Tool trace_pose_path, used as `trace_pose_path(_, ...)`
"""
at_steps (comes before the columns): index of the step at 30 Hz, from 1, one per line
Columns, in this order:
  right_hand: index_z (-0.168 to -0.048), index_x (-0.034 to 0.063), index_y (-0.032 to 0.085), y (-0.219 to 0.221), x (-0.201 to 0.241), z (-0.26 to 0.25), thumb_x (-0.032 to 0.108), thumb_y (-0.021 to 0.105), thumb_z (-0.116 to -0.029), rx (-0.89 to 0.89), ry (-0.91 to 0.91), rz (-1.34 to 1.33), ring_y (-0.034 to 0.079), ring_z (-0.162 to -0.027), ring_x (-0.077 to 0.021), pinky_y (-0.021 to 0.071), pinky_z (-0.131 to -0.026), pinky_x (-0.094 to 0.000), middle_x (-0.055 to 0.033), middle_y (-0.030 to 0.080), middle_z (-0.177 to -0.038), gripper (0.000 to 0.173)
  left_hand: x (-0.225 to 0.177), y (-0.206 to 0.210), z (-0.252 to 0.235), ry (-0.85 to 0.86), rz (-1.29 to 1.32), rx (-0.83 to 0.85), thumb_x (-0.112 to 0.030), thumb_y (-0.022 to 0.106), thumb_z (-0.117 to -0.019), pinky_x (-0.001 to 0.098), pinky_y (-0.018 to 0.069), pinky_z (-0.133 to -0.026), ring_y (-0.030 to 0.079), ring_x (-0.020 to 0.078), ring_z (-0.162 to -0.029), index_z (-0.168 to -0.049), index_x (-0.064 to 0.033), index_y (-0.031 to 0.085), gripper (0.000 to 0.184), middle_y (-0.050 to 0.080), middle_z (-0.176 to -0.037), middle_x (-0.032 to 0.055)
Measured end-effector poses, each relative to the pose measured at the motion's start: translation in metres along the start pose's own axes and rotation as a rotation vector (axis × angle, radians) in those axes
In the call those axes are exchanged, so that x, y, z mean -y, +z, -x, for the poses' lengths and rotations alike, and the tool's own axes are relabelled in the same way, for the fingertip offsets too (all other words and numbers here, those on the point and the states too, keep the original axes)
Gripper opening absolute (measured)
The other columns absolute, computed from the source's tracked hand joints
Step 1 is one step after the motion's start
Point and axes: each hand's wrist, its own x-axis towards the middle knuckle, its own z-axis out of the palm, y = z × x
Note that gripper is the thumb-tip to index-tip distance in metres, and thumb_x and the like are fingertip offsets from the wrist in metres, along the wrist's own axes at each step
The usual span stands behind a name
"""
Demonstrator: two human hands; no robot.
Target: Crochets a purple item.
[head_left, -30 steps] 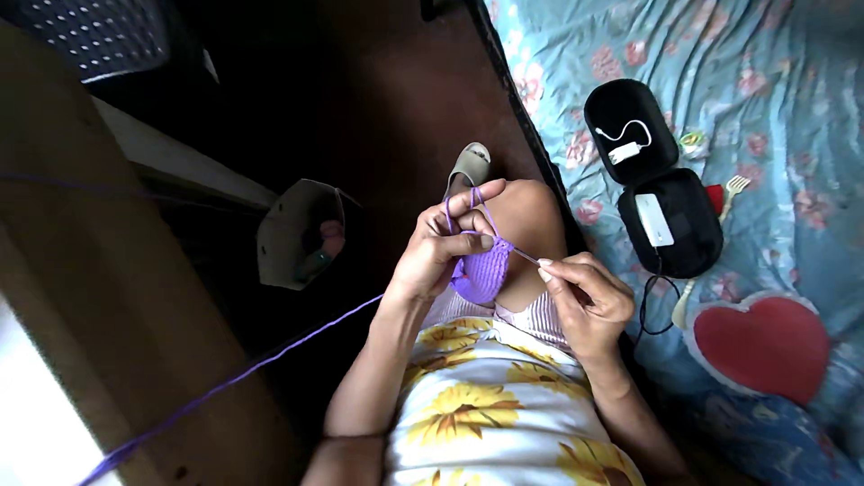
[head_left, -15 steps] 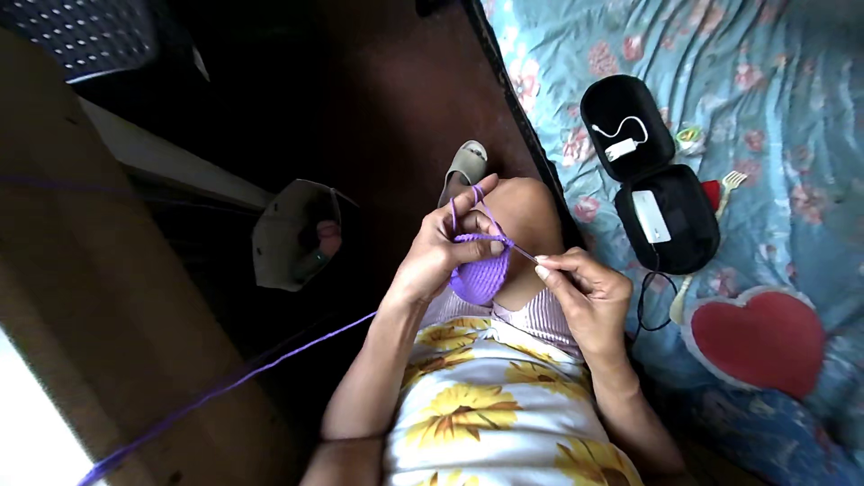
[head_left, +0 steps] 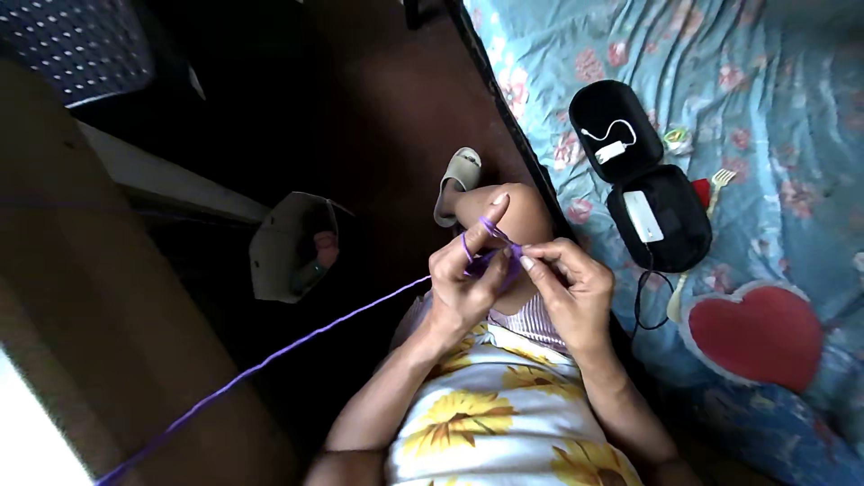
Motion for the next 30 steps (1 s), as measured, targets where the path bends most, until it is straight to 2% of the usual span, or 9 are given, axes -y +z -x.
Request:
trace_pose_path(1,-0.102,0.0030,0.072,-0.002,0.001,-0.001,-0.002,0.067,-0.0909,0.016,0.090,-0.120,0.064,-0.073,0.0028,0.0551,-0.066,-0.0133,0.0025,0.072,-0.088,0.013,0.001,0.001,0.001,0.027,0.009,-0.013,0.008,0.064,-0.0876,0.0230,0.0585,-0.075,0.068,0.0056,-0.081,-0.133,0.0046,0.060,0.046,0.073,-0.095,0.0060)
trace_pose_path(3,-0.099,0.0074,0.073,-0.004,-0.002,-0.003,-0.002,0.066,-0.0895,0.044,0.288,-0.426,0.051,-0.056,0.0029,0.0415,-0.050,-0.0129,0.0027,0.068,-0.077,0.015,-0.001,0.001,0.001,0.018,0.072,-0.038,0.006,0.065,-0.0889,0.0227,0.0585,-0.073,0.068,0.0041,-0.080,-0.135,-0.0018,0.061,0.047,0.074,-0.095,0.0022)
trace_pose_path(5,-0.097,0.0079,0.073,-0.004,-0.005,-0.001,-0.002,0.065,-0.0894,0.045,0.346,-0.524,0.049,-0.053,0.0023,0.0393,-0.048,-0.0131,0.0015,0.067,-0.074,0.015,-0.005,0.000,-0.001,-0.061,0.154,-0.053,0.006,0.067,-0.0884,0.0219,0.0583,-0.073,0.068,0.0029,-0.079,-0.139,-0.0049,0.060,0.052,0.074,-0.095,-0.0011)
trace_pose_path(6,-0.097,0.0081,0.073,-0.004,-0.006,0.002,-0.002,0.066,-0.0898,0.025,0.298,-0.465,0.052,-0.056,0.0022,0.0420,-0.050,-0.0134,0.0023,0.068,-0.077,0.014,-0.007,-0.001,-0.002,-0.122,0.204,-0.064,0.008,0.067,-0.0873,0.0217,0.0579,-0.072,0.068,0.0029,-0.077,-0.141,-0.0048,0.058,0.056,0.074,-0.094,-0.0018)
trace_pose_path(9,-0.099,0.0032,0.073,-0.001,-0.010,0.011,-0.001,0.068,-0.0915,-0.076,-0.024,-0.072,0.066,-0.078,0.0012,0.0577,-0.071,-0.0151,0.0025,0.072,-0.090,0.010,-0.011,-0.008,-0.007,-0.278,0.322,-0.076,0.010,0.066,-0.0856,0.0223,0.0573,-0.067,0.066,0.0050,-0.073,-0.146,-0.0045,0.053,0.064,0.073,-0.091,-0.0008)
trace_pose_path(12,-0.094,-0.0015,0.075,0.004,-0.017,0.015,0.003,0.069,-0.0933,-0.184,-0.284,0.232,0.063,-0.077,-0.0021,0.0533,-0.069,-0.0130,-0.0059,0.067,-0.083,0.008,-0.013,-0.015,-0.011,-0.366,0.401,-0.067,0.011,0.065,-0.0851,0.0232,0.0573,-0.066,0.066,0.0071,-0.070,-0.147,-0.0060,0.053,0.065,0.073,-0.087,0.0018)
trace_pose_path(15,-0.093,-0.0002,0.077,0.004,-0.020,0.015,0.004,0.067,-0.0939,-0.213,-0.410,0.387,0.063,-0.073,-0.0084,0.0516,-0.066,-0.0163,-0.0103,0.066,-0.079,0.011,-0.015,-0.021,-0.014,-0.403,0.424,-0.031,0.012,0.063,-0.0849,0.0229,0.0574,-0.067,0.066,0.0073,-0.069,-0.146,-0.0039,0.053,0.064,0.072,-0.085,0.0023)
trace_pose_path(24,-0.093,0.0025,0.078,-0.002,-0.023,0.015,0.005,0.066,-0.0945,-0.152,-0.507,0.450,0.063,-0.072,-0.0112,0.0517,-0.066,-0.0190,-0.0104,0.066,-0.078,0.012,-0.009,-0.045,-0.022,-0.551,0.584,0.085,0.010,0.060,-0.0830,0.0212,0.0569,-0.063,0.065,0.0049,-0.064,-0.133,-0.0012,0.064,0.051,0.071,-0.077,-0.0003)
trace_pose_path(30,-0.092,-0.0002,0.077,-0.005,-0.024,0.013,0.003,0.068,-0.0928,-0.082,-0.412,0.265,0.061,-0.072,-0.0042,0.0505,-0.066,-0.0127,-0.0083,0.066,-0.078,0.010,-0.007,-0.052,-0.022,-0.610,0.685,0.138,0.010,0.057,-0.0825,0.0196,0.0561,-0.061,0.064,0.0045,-0.062,-0.127,-0.0019,0.068,0.047,0.070,-0.076,0.0006)
